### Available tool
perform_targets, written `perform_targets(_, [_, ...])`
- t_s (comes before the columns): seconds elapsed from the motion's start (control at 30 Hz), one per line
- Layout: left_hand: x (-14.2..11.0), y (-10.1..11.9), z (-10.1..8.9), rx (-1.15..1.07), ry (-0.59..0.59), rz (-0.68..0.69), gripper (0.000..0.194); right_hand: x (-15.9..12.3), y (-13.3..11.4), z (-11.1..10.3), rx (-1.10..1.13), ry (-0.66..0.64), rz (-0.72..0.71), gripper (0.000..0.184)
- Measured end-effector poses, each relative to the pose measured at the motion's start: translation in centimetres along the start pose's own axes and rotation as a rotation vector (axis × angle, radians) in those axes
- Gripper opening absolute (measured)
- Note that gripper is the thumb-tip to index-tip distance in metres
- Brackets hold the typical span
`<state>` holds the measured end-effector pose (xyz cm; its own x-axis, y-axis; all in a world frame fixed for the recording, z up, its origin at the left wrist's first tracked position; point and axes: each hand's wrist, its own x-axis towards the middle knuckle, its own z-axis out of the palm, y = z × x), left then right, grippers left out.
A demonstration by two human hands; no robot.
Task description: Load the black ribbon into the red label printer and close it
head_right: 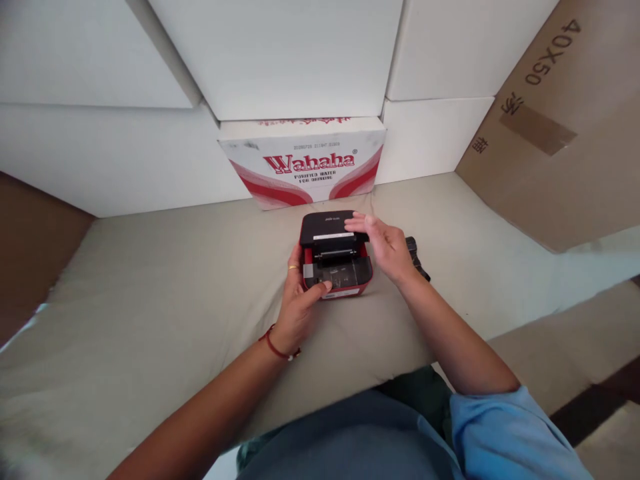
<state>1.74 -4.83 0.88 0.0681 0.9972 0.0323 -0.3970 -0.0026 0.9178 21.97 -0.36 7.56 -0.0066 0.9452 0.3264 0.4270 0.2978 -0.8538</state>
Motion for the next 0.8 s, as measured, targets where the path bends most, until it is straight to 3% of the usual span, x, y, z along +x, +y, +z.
perform_targets(0.1, [0.0,0.0,-0.2,0.063,0.011,0.038,0.098,-2.3,0.7,-0.1,-0.132,-0.072,-0.115,0.061])
perform_targets(0.2, [0.0,0.6,-0.6,0.304,0.015,0.236,0.091,-3.6,1.3,-0.1,-0.253,-0.102,-0.191,0.052])
perform_targets(0.3, [0.1,1.4,-1.0,0.58,-0.046,0.449,0.063,-4.0,1.4,0.0,-0.302,-0.11,-0.213,0.049])
perform_targets(0.4, [0.3,1.8,-1.2,0.718,-0.094,0.506,0.043,-4.0,1.3,0.1,-0.296,-0.112,-0.236,0.048])
perform_targets(0.6, [0.7,1.5,-1.8,0.767,-0.102,0.578,0.082,-4.1,1.4,0.0,-0.287,-0.108,-0.216,0.051])
perform_targets(0.8, [1.1,1.0,-1.9,0.827,-0.086,0.639,0.079,-4.2,1.8,0.4,-0.279,-0.082,-0.232,0.048])
